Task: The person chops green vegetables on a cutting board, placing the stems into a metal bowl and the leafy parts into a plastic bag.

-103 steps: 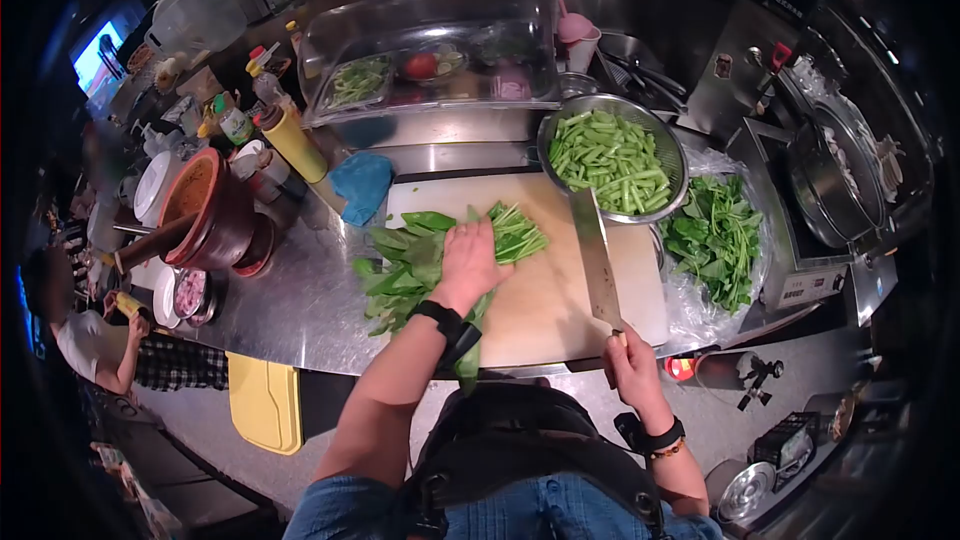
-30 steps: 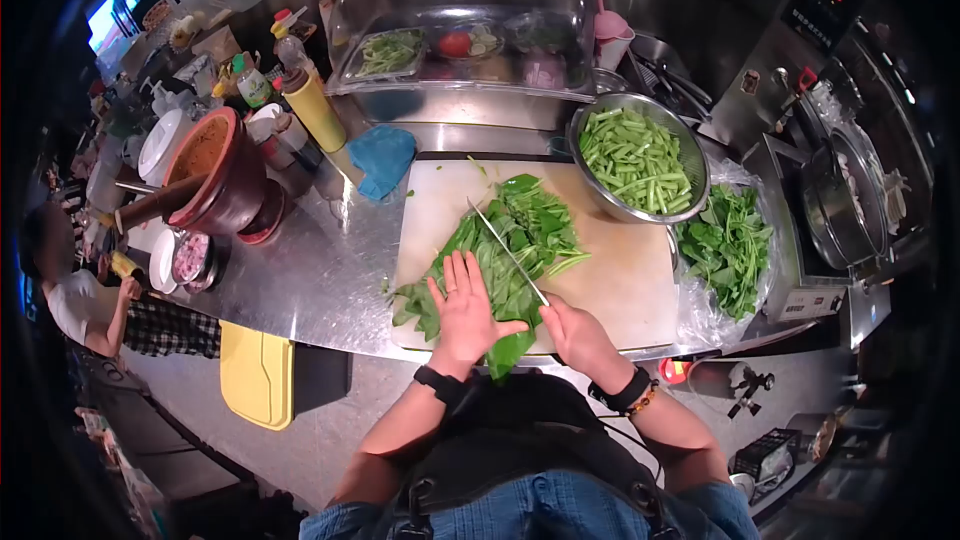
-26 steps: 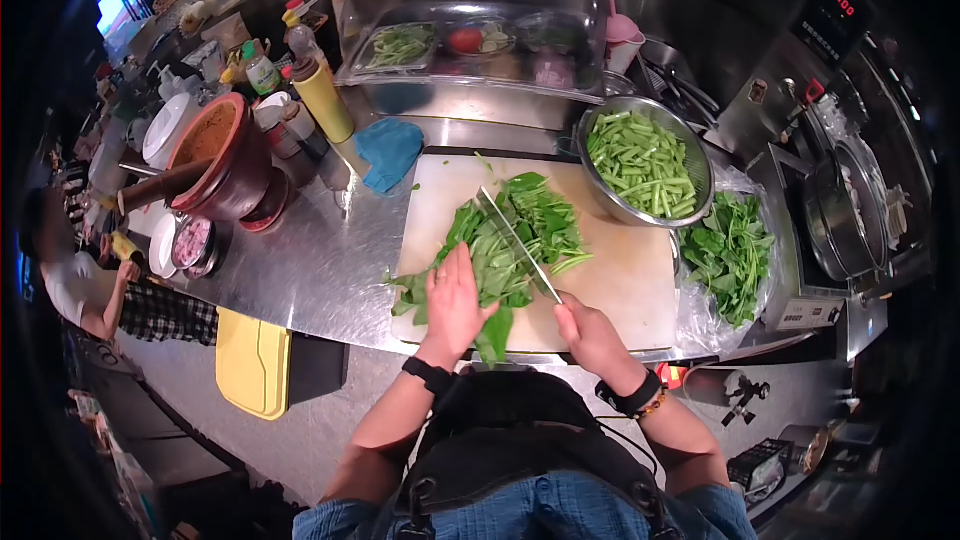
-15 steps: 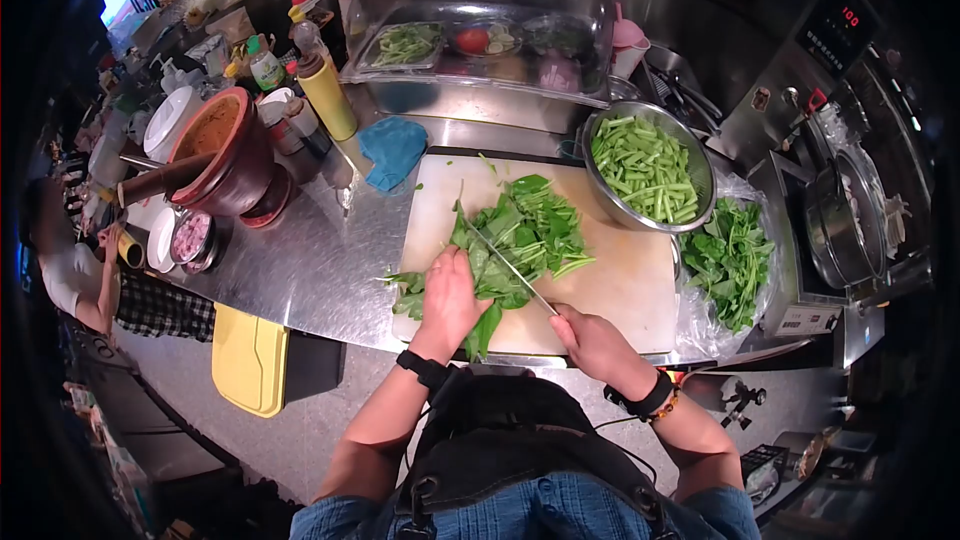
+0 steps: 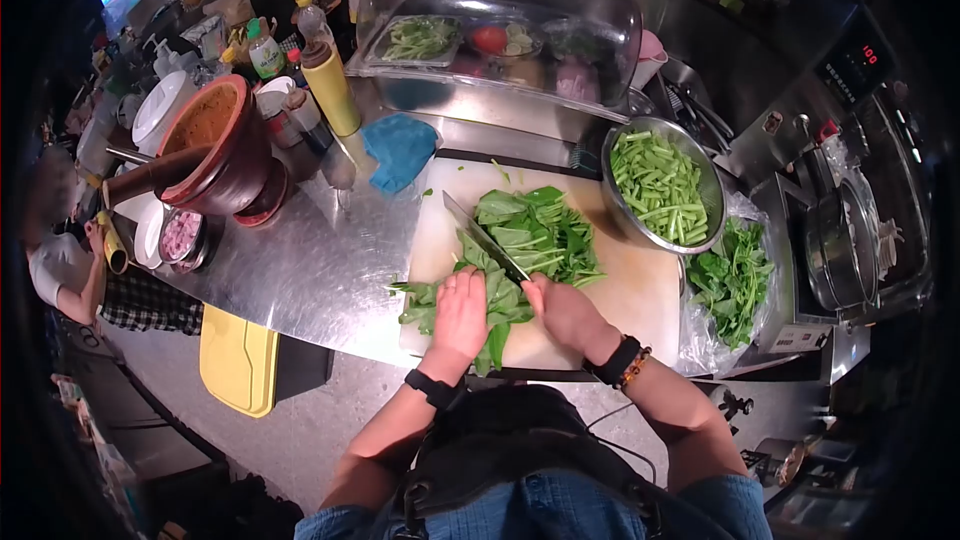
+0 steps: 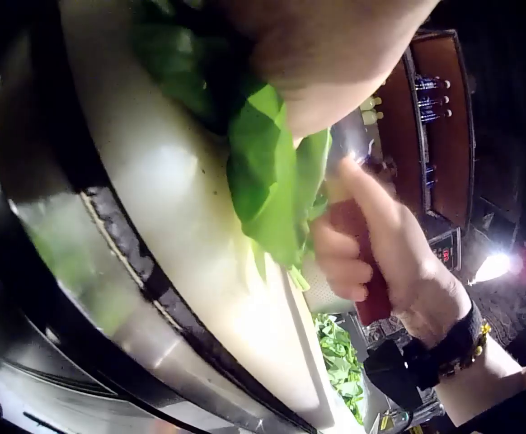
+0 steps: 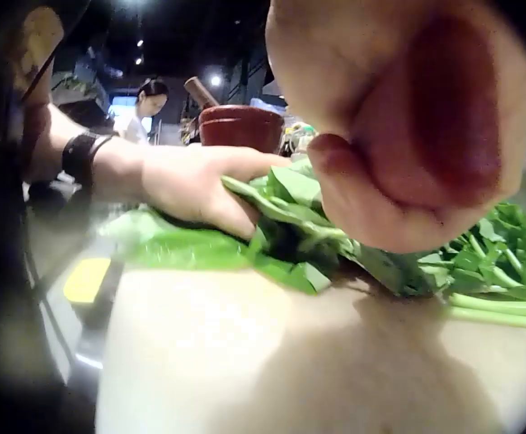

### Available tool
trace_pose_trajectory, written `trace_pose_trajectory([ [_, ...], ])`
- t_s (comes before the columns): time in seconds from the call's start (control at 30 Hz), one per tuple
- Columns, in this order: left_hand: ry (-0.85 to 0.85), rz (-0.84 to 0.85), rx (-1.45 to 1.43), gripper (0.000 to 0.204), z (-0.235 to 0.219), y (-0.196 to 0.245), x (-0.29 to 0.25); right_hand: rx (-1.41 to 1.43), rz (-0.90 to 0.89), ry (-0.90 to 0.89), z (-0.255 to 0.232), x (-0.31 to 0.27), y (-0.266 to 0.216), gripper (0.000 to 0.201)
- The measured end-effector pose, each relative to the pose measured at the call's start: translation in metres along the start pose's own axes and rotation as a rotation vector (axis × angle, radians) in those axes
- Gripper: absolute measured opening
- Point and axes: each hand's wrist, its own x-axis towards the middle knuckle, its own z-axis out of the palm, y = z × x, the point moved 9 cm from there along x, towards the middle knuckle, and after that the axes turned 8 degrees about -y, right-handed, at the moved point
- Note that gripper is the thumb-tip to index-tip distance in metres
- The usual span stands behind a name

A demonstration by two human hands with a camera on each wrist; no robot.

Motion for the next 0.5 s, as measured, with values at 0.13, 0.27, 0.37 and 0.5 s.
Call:
trace_pose_trajectory([
  [0.13, 0.026, 0.03, -0.155, 0.069, -0.006, -0.007, -0.003, 0.356, -0.012, 0.073, 0.003, 0.0, 0.025, 0.036],
  [0.27, 0.062, 0.101, -0.154, 0.075, -0.011, -0.012, 0.017, 0.692, 0.222, -0.012, 0.001, -0.012, 0.03, 0.037],
  [0.37, 0.035, 0.105, -0.113, 0.088, -0.007, -0.014, 0.043, 0.557, 0.115, 0.132, -0.013, -0.022, 0.034, 0.036],
  [0.5, -0.043, -0.005, -0.018, 0.117, -0.032, -0.003, 0.036, 0.526, 0.064, 0.146, -0.05, -0.061, 0.005, 0.035],
])
